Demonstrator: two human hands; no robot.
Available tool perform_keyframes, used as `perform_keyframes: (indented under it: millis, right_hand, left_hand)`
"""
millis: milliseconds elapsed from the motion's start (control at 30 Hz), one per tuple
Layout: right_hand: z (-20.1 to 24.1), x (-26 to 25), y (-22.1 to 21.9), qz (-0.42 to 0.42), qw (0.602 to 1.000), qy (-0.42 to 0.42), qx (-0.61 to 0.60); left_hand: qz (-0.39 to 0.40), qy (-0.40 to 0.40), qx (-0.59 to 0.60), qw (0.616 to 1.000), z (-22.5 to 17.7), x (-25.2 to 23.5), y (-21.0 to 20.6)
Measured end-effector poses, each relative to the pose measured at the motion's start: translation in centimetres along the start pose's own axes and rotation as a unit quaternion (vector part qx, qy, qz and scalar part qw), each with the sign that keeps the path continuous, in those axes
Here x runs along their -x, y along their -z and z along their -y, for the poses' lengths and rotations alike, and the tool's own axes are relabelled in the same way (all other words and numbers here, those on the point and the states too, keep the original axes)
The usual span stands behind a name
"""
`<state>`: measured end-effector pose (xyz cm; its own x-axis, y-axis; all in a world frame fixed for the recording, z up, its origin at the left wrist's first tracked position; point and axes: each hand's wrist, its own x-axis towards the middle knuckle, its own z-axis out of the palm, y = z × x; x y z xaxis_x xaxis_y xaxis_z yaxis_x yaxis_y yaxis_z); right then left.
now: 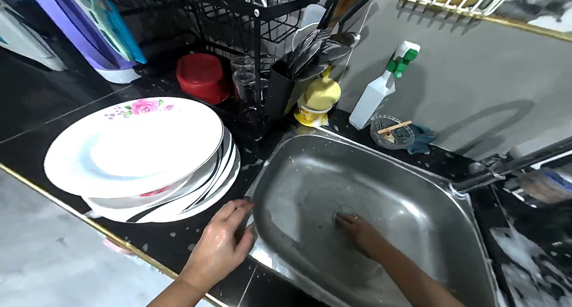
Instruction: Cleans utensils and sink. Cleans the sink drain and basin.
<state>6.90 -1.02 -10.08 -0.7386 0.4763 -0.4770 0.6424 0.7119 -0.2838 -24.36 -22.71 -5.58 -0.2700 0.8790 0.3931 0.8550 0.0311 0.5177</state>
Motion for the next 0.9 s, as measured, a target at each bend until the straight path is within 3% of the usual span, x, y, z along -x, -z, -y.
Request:
perform_keyframes:
  millis: [67, 200, 233, 433, 633, 900]
  right_hand:
    - [-0.2, 0.7, 0.1, -0.019, 0.997, -0.04, -0.068]
    - [-1.8, 1.2, 0.8, -0.177, 0.959, -0.158, -0.156]
    - [-2.4, 1.1, 1.0, -0.183, 0.95, -0.188, -0.171]
    - [-2.3, -0.6, 2.2, -0.092, 0.927, -0.265, -0.251]
    - [0.5, -2.0, 3.0, -0.033, 0.956, -0.218, -0.192]
    - [-1.9, -1.2, 3.2, -0.065, 0.941, -0.26, -0.206]
  left_hand:
    - [-0.001, -0.001, 0.001, 1.0, 0.0, -0.1, 0.0]
    - [-0.009, -0.006, -0.001, 1.0, -0.1, 0.0, 0.0]
    - [-0.008, -0.005, -0.002, 1.0, -0.1, 0.0, 0.0]
    - [-0.006, -0.011, -0.009, 1.0, 0.0, 0.0, 0.0]
    - [-0.004, -0.012, -0.013, 1.0, 0.0, 0.0, 0.0]
    - [0.003, -0.007, -0.009, 1.0, 0.0, -0.1, 0.1]
